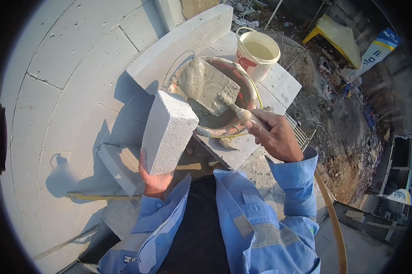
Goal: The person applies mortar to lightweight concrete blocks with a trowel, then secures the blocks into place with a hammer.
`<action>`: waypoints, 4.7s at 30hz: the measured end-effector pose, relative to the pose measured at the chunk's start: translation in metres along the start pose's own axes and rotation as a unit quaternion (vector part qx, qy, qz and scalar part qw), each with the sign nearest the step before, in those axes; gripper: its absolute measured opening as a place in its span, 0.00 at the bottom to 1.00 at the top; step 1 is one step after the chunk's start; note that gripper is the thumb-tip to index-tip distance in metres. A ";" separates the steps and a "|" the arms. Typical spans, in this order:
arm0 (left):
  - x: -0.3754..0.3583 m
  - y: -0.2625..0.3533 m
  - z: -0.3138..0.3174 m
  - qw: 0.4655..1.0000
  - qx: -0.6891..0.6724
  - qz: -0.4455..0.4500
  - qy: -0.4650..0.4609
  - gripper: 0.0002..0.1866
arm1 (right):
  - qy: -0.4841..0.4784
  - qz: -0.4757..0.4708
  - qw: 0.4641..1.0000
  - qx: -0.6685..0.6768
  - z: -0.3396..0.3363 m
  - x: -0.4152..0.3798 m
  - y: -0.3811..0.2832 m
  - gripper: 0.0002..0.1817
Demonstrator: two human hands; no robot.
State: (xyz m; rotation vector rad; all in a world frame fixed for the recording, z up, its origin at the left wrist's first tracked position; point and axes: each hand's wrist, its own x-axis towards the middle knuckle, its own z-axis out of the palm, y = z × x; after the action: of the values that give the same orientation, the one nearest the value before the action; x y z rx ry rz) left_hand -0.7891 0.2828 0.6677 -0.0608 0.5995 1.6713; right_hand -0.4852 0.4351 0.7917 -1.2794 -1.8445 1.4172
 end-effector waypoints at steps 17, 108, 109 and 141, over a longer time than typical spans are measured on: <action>0.020 -0.011 0.007 0.996 -0.024 -0.053 -0.071 0.34 | 0.200 -0.241 0.904 -0.292 0.044 -0.015 0.030 0.26; -0.050 0.034 -0.059 0.921 0.185 0.320 0.124 0.41 | -0.305 -0.084 0.767 -0.558 0.024 0.220 0.019 0.22; -0.053 0.033 -0.061 0.920 0.182 0.322 0.129 0.41 | -0.331 -0.020 0.807 -0.489 0.028 0.216 0.016 0.24; 0.020 0.041 0.085 0.793 0.450 0.398 -0.101 0.47 | 0.013 -0.048 0.995 -0.085 -0.076 0.035 -0.048 0.25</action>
State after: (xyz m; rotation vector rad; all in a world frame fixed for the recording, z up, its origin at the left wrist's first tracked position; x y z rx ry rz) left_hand -0.8068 0.3338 0.7478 1.2013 1.3152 1.9495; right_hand -0.4569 0.5008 0.8566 -1.2631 -2.0175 1.2103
